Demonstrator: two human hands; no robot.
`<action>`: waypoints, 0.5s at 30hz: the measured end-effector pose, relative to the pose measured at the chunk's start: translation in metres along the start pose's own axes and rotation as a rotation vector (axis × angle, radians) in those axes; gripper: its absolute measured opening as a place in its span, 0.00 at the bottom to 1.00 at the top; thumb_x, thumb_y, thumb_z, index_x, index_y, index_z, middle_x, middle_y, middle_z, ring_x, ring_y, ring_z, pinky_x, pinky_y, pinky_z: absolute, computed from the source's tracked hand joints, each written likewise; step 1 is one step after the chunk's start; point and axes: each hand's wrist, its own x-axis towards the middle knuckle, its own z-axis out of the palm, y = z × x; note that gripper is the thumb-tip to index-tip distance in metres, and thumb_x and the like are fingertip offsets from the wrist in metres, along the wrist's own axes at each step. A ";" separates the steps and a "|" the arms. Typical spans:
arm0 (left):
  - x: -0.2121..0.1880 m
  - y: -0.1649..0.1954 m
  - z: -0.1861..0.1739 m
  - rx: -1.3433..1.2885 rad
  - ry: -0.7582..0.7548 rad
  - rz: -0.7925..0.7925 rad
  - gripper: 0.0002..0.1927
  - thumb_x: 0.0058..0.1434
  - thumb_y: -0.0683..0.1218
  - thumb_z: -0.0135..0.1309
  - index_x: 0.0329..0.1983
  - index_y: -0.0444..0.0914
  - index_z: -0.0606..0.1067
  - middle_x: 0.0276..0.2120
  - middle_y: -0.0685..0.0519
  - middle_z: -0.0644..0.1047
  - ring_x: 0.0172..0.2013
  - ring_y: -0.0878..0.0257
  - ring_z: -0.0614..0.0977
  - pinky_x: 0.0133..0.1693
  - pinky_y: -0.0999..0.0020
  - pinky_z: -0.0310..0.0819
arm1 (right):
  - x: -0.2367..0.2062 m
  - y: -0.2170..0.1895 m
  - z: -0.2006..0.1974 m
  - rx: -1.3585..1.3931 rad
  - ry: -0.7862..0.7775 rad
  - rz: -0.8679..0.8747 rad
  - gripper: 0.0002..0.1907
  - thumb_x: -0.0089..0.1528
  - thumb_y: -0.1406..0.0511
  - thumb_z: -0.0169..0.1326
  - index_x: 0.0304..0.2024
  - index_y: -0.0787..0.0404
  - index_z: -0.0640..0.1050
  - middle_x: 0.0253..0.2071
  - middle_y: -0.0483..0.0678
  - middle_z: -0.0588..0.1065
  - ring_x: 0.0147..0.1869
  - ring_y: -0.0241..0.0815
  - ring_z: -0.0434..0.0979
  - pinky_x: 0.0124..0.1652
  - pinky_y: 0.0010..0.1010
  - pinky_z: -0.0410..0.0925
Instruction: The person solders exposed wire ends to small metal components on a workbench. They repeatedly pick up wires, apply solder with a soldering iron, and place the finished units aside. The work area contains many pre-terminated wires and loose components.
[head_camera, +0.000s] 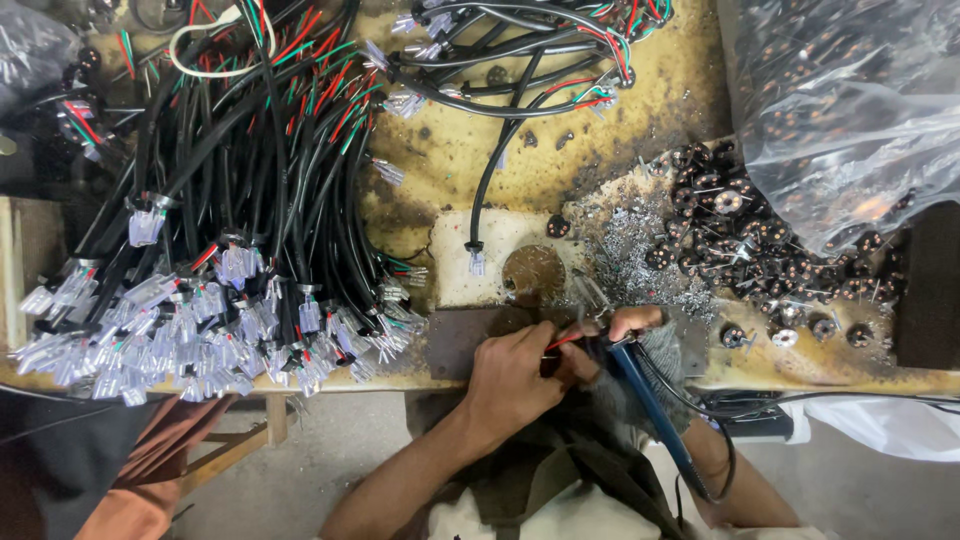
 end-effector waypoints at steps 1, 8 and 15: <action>0.000 0.000 0.000 -0.007 -0.001 0.009 0.13 0.49 0.44 0.62 0.35 0.35 0.73 0.27 0.44 0.77 0.28 0.43 0.80 0.30 0.51 0.73 | -0.003 0.001 -0.003 -0.047 -0.043 -0.013 0.24 0.60 0.73 0.63 0.45 0.57 0.60 0.38 0.42 0.75 0.41 0.32 0.74 0.44 0.25 0.65; 0.001 0.008 0.000 -0.045 -0.015 -0.064 0.10 0.52 0.44 0.63 0.32 0.38 0.73 0.26 0.47 0.78 0.27 0.48 0.81 0.30 0.55 0.74 | -0.017 0.010 -0.011 -0.491 -0.086 0.138 0.19 0.52 0.71 0.68 0.33 0.56 0.68 0.29 0.43 0.69 0.32 0.37 0.67 0.37 0.26 0.60; -0.002 0.006 -0.010 -0.314 0.166 0.182 0.13 0.54 0.38 0.65 0.43 0.37 0.82 0.36 0.48 0.79 0.34 0.54 0.83 0.37 0.63 0.79 | -0.022 -0.001 -0.009 -0.062 0.085 0.093 0.24 0.54 0.66 0.65 0.42 0.60 0.62 0.37 0.43 0.70 0.39 0.32 0.68 0.42 0.24 0.62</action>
